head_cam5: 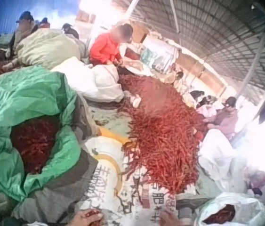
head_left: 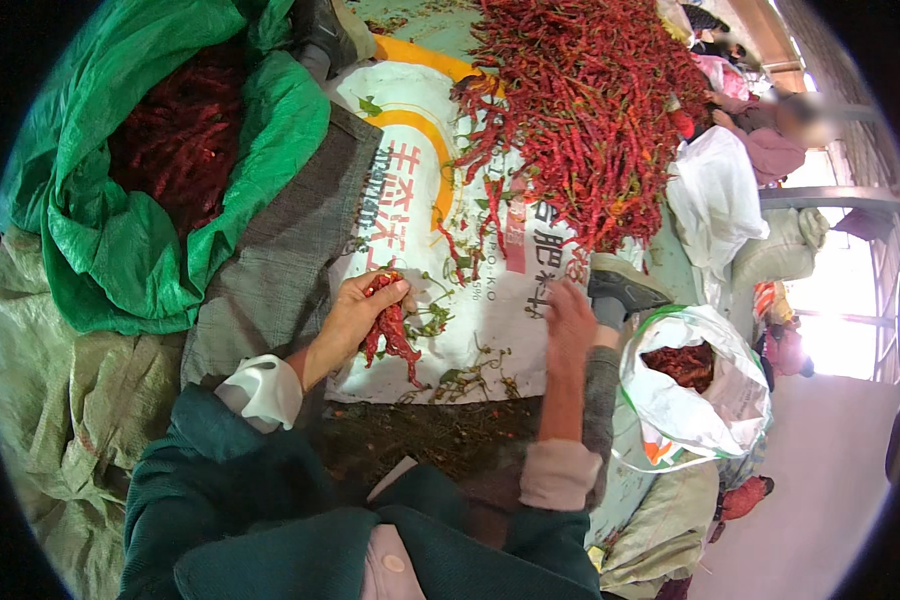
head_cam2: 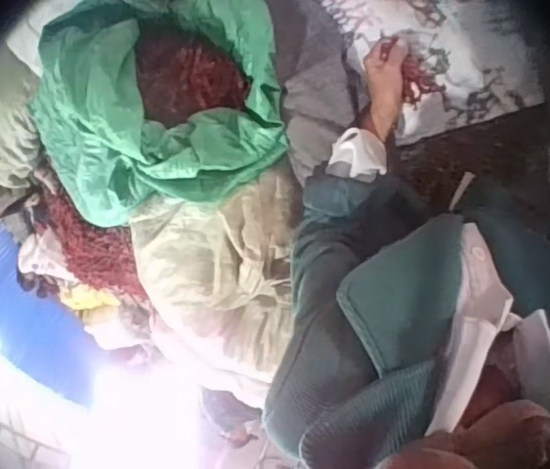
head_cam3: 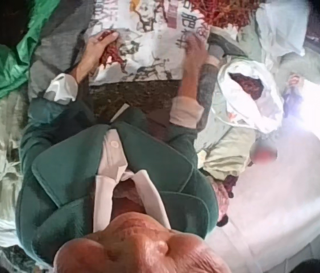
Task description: The person sits on the floor and removes stems from red chili peppers by hand. They place the de-stemmed peppers into a green sack and discard the stems onto the floor.
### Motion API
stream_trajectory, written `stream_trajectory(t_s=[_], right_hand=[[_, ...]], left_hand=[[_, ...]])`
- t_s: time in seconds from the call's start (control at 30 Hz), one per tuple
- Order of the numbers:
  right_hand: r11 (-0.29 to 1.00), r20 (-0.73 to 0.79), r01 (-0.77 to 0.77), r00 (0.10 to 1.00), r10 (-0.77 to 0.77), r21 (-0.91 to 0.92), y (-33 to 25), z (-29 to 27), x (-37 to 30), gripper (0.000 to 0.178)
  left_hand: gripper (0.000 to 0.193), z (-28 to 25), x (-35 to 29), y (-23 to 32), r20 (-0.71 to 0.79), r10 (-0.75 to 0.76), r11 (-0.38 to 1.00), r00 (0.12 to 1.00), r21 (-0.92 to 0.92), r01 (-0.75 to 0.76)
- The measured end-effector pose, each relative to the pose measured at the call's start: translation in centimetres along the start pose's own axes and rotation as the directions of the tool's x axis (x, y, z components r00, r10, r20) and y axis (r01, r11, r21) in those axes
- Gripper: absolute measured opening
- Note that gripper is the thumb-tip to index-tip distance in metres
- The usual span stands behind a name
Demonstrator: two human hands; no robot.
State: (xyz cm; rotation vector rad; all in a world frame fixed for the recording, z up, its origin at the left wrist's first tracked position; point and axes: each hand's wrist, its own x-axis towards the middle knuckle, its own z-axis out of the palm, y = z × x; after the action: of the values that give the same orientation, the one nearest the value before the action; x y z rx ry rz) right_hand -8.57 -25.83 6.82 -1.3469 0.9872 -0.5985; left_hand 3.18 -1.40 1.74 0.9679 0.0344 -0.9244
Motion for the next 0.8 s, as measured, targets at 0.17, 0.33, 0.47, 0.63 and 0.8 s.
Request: stream_trajectory(t_s=[0.17, 0.33, 0.47, 0.63, 0.8], right_hand=[[0.734, 0.294, 0.463, 0.885, -0.36, -0.496, 4.7, 11.8, 4.0, 0.028], [0.687, 0.481, 0.425, 0.868, -0.124, -0.589, 3.8, 13.3, 3.2, 0.026], [0.929, 0.617, 0.146, 0.78, 0.102, -0.339, 0.7, 12.1, -1.9, 0.017], [0.959, 0.588, 0.078, 0.802, 0.103, -0.274, 0.6, 10.7, -4.6, 0.014], [0.797, 0.614, 0.483, 0.767, -0.186, -0.362, 0.9, 11.1, -6.0, 0.015]], left_hand=[[0.017, 0.5, 0.4, 0.3, -0.021, -0.06, 0.998, 0.998, -0.007, 0.06], [0.017, 0.4, 0.5, 0.2, -0.058, -0.045, 0.999, 0.997, 0.01, 0.046], [0.018, -0.3, 0.3, 0.3, -0.121, 0.009, 0.998, 0.993, 0.063, -0.001], [0.019, 0.7, -0.2, 0.5, 0.054, -0.002, 0.998, 0.999, 0.07, -0.002], [0.017, 0.7, 0.0, 0.3, 0.176, 0.017, 0.979, 0.984, 0.196, -0.052]])
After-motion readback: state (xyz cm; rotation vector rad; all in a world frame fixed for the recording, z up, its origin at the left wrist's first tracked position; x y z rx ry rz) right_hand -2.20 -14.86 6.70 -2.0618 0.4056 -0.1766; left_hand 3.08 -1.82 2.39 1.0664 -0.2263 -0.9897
